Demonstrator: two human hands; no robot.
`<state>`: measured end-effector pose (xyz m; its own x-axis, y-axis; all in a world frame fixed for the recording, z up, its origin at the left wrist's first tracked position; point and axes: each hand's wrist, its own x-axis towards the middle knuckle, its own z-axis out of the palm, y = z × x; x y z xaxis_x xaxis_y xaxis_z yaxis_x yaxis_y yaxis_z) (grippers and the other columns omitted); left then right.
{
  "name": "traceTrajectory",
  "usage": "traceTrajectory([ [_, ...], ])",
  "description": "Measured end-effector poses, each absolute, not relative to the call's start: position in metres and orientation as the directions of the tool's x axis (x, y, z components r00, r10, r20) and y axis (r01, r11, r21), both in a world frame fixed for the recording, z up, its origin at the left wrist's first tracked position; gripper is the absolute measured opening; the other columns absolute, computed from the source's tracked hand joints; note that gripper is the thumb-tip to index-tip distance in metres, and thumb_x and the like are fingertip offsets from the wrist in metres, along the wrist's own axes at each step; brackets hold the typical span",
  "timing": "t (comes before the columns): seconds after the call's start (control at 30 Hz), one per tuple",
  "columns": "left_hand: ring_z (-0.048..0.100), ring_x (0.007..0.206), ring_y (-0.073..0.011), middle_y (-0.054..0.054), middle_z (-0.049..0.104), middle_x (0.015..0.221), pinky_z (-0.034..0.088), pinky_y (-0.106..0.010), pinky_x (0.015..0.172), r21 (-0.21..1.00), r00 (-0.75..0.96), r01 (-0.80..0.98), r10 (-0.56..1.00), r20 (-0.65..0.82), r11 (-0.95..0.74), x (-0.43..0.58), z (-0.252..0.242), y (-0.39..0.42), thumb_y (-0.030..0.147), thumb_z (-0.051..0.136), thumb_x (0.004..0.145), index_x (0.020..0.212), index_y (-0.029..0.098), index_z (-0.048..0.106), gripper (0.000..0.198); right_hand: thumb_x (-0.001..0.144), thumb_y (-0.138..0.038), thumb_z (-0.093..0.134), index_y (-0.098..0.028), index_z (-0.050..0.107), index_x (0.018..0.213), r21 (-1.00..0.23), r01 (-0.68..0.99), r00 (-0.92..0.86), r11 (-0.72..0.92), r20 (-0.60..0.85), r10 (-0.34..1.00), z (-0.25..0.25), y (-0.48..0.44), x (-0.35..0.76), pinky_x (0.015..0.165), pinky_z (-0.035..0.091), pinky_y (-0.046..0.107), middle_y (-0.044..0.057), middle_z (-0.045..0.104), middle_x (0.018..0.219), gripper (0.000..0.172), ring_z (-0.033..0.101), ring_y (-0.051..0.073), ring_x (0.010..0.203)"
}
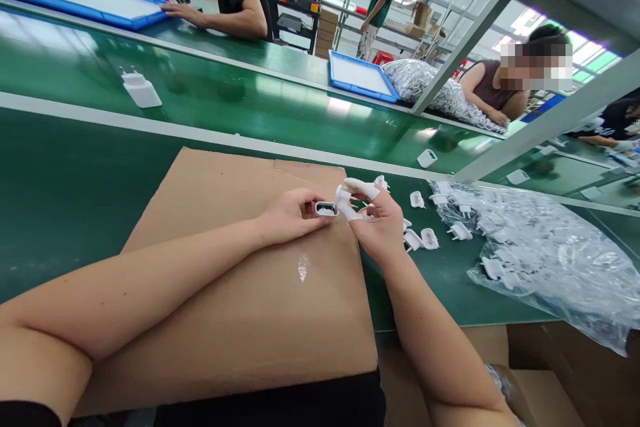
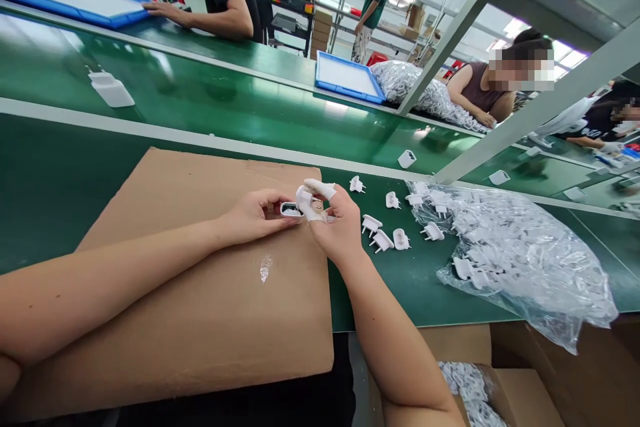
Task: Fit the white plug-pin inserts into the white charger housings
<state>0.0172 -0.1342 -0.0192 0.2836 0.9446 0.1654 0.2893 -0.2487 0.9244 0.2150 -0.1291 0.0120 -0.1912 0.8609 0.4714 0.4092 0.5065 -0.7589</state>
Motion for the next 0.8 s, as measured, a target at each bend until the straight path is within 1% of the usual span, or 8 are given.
traceTrajectory([
  [0.1,0.06,0.074,-0.0195,-0.004,0.067,0.087,0.05,-0.03,0.065,0.911,0.279,0.308,0.942,0.187,-0.272,0.0169,-0.0181,-0.1338,0.049,0.073,0.078,0.105,0.021,0.073,0.039,0.081,-0.028,0.07,-0.023,0.069,0.113,-0.75,0.456,-0.236,0.479,0.417,0.878,0.0121,-0.1309,0.2152,0.058,0.05,0.026,0.007,0.073,0.102,0.032,0.068,0.02,0.088],
  [0.2,0.059,0.073,-0.0196,-0.005,0.066,0.087,0.05,-0.029,0.064,0.904,0.287,0.32,0.939,0.191,-0.282,0.0166,-0.0172,-0.133,0.05,0.072,0.078,0.1,0.021,0.074,0.036,0.083,-0.027,0.067,-0.025,0.071,0.105,-0.651,0.52,-0.342,0.552,0.434,0.834,0.012,-0.1307,0.2135,0.07,0.053,0.03,0.005,0.074,0.103,0.022,0.068,0.021,0.09],
  [0.27,0.06,0.075,-0.0205,-0.005,0.066,0.086,0.05,-0.03,0.066,0.903,0.3,0.324,0.936,0.185,-0.282,0.0164,-0.0171,-0.1322,0.05,0.073,0.078,0.096,0.021,0.074,0.035,0.087,-0.025,0.063,-0.026,0.072,0.105,-0.588,0.547,-0.377,0.596,0.462,0.803,0.0123,-0.1301,0.2125,0.073,0.052,0.031,0.004,0.075,0.103,0.02,0.068,0.021,0.091],
  [0.43,0.059,0.075,-0.0204,-0.005,0.065,0.085,0.049,-0.03,0.065,0.905,0.306,0.31,0.932,0.195,-0.292,0.0168,-0.0171,-0.1318,0.049,0.071,0.08,0.094,0.02,0.073,0.032,0.089,-0.018,0.055,-0.027,0.072,0.113,-0.412,0.626,-0.406,0.662,0.552,0.728,0.0141,-0.1302,0.2121,0.072,0.05,0.031,0.005,0.074,0.1,0.031,0.066,0.021,0.089],
  [0.53,0.057,0.073,-0.0189,-0.004,0.063,0.083,0.046,-0.03,0.063,0.903,0.309,0.304,0.928,0.208,-0.304,0.0171,-0.0162,-0.1324,0.048,0.071,0.08,0.09,0.019,0.071,0.03,0.085,-0.013,0.054,-0.027,0.071,0.117,-0.262,0.692,-0.476,0.673,0.534,0.698,0.0153,-0.131,0.2106,0.068,0.047,0.03,0.005,0.074,0.098,0.038,0.064,0.021,0.089],
  [0.67,0.054,0.069,-0.0175,-0.003,0.062,0.08,0.044,-0.029,0.061,0.894,0.306,0.313,0.925,0.225,-0.321,0.017,-0.0159,-0.1324,0.046,0.07,0.08,0.085,0.018,0.07,0.028,0.083,-0.011,0.056,-0.025,0.073,0.105,-0.141,0.723,-0.544,0.676,0.487,0.683,0.0171,-0.1316,0.2078,0.062,0.041,0.03,0.004,0.073,0.096,0.031,0.061,0.021,0.086],
  [0.73,0.055,0.07,-0.0178,-0.003,0.062,0.081,0.044,-0.03,0.062,0.888,0.313,0.323,0.923,0.226,-0.327,0.0166,-0.016,-0.1325,0.045,0.069,0.081,0.087,0.018,0.07,0.028,0.081,-0.009,0.057,-0.025,0.072,0.099,-0.111,0.729,-0.556,0.676,0.48,0.679,0.0186,-0.1318,0.2069,0.059,0.039,0.03,0.004,0.073,0.095,0.029,0.06,0.021,0.086],
  [0.8,0.057,0.074,-0.0191,-0.003,0.064,0.086,0.046,-0.031,0.066,0.867,0.314,0.346,0.915,0.252,-0.358,0.0163,-0.016,-0.1333,0.047,0.068,0.082,0.095,0.02,0.069,0.03,0.078,-0.008,0.058,-0.025,0.072,0.097,-0.088,0.737,-0.561,0.67,0.472,0.68,0.0204,-0.1319,0.2062,0.057,0.036,0.03,0.003,0.074,0.094,0.029,0.06,0.021,0.086],
])
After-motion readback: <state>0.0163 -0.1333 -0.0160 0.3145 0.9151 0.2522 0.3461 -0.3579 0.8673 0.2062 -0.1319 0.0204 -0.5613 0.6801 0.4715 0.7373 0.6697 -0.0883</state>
